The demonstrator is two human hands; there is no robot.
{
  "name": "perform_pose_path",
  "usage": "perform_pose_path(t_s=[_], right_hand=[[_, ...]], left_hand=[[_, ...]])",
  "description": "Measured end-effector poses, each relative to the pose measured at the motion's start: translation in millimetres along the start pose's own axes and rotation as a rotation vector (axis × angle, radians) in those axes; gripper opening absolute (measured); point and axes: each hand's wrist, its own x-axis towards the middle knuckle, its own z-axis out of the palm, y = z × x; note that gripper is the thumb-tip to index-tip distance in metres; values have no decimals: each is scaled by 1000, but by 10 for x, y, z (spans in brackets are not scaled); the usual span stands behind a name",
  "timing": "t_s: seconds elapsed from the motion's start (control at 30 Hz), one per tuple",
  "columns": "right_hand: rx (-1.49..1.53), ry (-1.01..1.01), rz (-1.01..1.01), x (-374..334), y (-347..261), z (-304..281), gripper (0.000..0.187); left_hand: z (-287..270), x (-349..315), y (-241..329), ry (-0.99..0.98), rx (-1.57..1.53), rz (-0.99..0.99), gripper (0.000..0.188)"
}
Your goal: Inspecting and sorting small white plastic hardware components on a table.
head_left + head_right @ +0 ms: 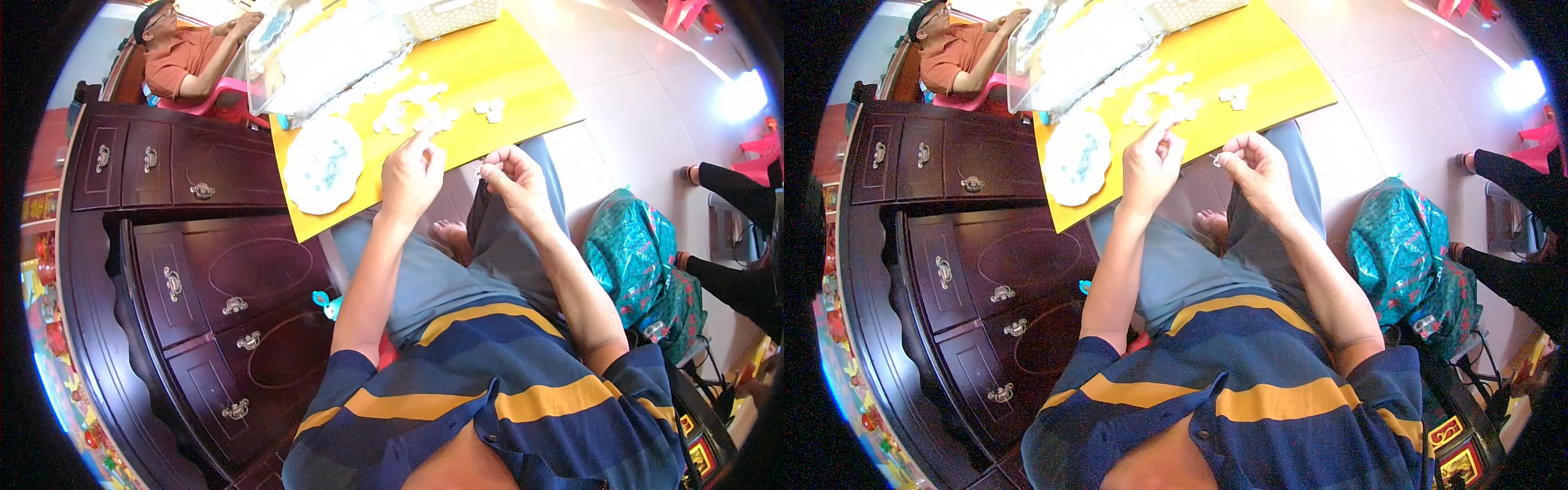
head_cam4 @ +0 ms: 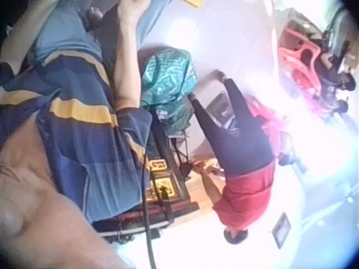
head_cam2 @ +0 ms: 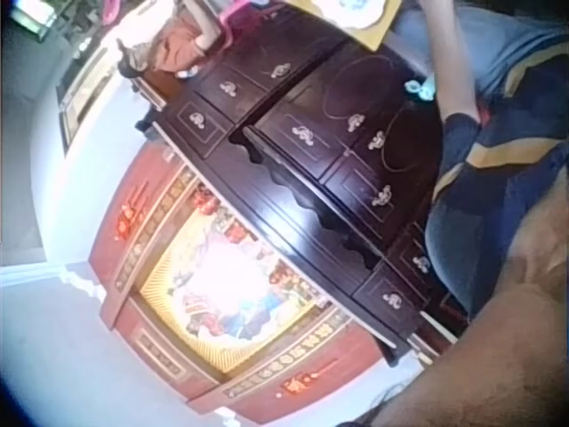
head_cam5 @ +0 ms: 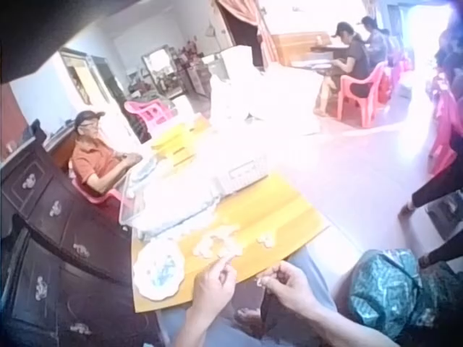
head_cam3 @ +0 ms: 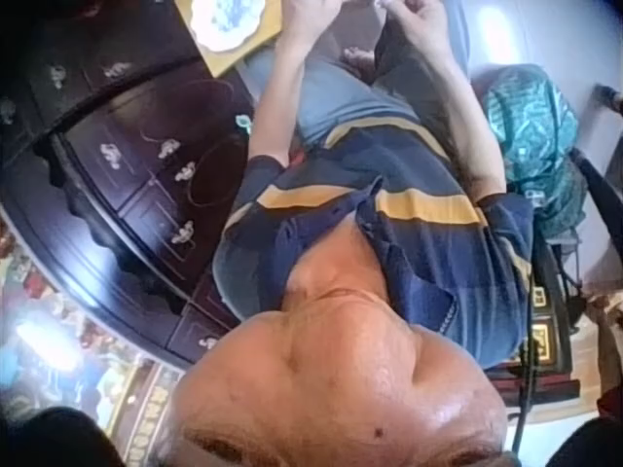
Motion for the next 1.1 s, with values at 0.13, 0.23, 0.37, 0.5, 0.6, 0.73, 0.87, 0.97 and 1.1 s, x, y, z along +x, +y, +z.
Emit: perform_pose_path(t_s=[0.13, 0.23, 0.37, 0.5, 0.6, 0.73, 0.87, 0.97, 1.1], right_hand=[[19, 18, 14, 15, -3, -2, 9], [26, 27, 17, 28, 0, -30, 9], [32, 51, 28, 31, -18, -38, 9], [32, 50, 30, 34, -10, -38, 9], [29, 39, 24, 36, -3, -34, 10], [50, 41, 23, 44, 18, -44, 10], [62, 36, 12, 41, 4, -40, 11], [65, 36, 25, 44, 10, -44, 11], [57, 34, 28, 29, -25, -7, 10]], left_hand=[[109, 128, -44, -7, 226, 135, 39], [206, 111, -119, -3, 332, 185, 43], [250, 10, -167, 18, 326, 236, 40], [229, 30, -114, 47, 310, 247, 36], [247, 94, -105, 86, 266, 225, 32], [267, 155, -130, 19, 292, 231, 22], [273, 196, -132, 36, 335, 292, 11], [252, 177, -175, 29, 152, 171, 11], [224, 46, -191, -38, -275, -123, 15]])
